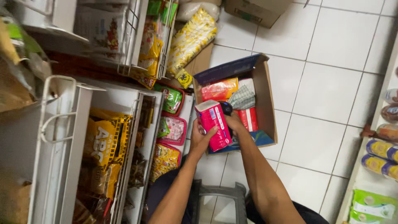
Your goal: The person wipes grocery shelves with a cloth and spray bottle, then scans several packaged items from a box using a handheld barcode scanner.
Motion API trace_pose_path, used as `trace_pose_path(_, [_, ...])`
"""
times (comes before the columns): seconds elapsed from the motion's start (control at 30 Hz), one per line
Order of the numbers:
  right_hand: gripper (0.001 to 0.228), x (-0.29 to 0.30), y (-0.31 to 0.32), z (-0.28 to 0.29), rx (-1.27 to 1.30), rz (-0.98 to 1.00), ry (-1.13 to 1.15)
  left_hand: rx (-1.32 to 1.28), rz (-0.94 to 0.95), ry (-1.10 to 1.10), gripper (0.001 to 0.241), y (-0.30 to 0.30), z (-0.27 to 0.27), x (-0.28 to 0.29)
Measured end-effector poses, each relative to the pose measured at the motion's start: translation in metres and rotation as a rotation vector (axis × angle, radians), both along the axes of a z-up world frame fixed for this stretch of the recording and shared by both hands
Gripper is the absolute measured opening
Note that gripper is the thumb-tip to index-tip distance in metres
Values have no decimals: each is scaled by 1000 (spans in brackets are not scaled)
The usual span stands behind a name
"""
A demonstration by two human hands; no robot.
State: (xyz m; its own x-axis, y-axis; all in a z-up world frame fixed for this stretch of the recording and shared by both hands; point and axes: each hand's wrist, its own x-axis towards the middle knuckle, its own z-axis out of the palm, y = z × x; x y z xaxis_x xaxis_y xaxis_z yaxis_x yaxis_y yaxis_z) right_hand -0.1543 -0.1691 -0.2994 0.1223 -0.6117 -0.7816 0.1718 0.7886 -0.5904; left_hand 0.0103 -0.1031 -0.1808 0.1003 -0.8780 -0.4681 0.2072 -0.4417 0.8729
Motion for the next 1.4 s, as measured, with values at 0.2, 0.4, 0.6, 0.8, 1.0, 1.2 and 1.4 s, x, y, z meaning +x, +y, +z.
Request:
trace_pose_path(0.2, [38, -8, 4, 34, 96, -101, 18, 29, 17, 56, 71, 2, 0, 5])
trace_pose_path(0.4, [35, -56, 11, 118, -90, -211, 49, 49, 56, 67, 67, -1, 25, -2])
trace_pose_path(0.6, [32, -100, 28, 197, -274, -235, -89, 101, 52, 125, 72, -9, 56, -15])
trace_pose_path(0.8, [41, -114, 71, 249, -500, -333, -18, -73, -13, -32, 69, -4, 81, -29])
trace_pose_path(1.0, [50, -77, 139, 321, -678, -20, 356, -316, -140, -521, 88, 41, 146, -60])
trace_pose_path(1.2, [23, -83, 168, 382, -645, -69, 491, -379, -267, -184, 82, 98, 213, -74])
trace_pose_path(1.4, [27, -82, 248, 392, -945, 32, 558, -459, -218, -148, 74, 95, 244, -74])
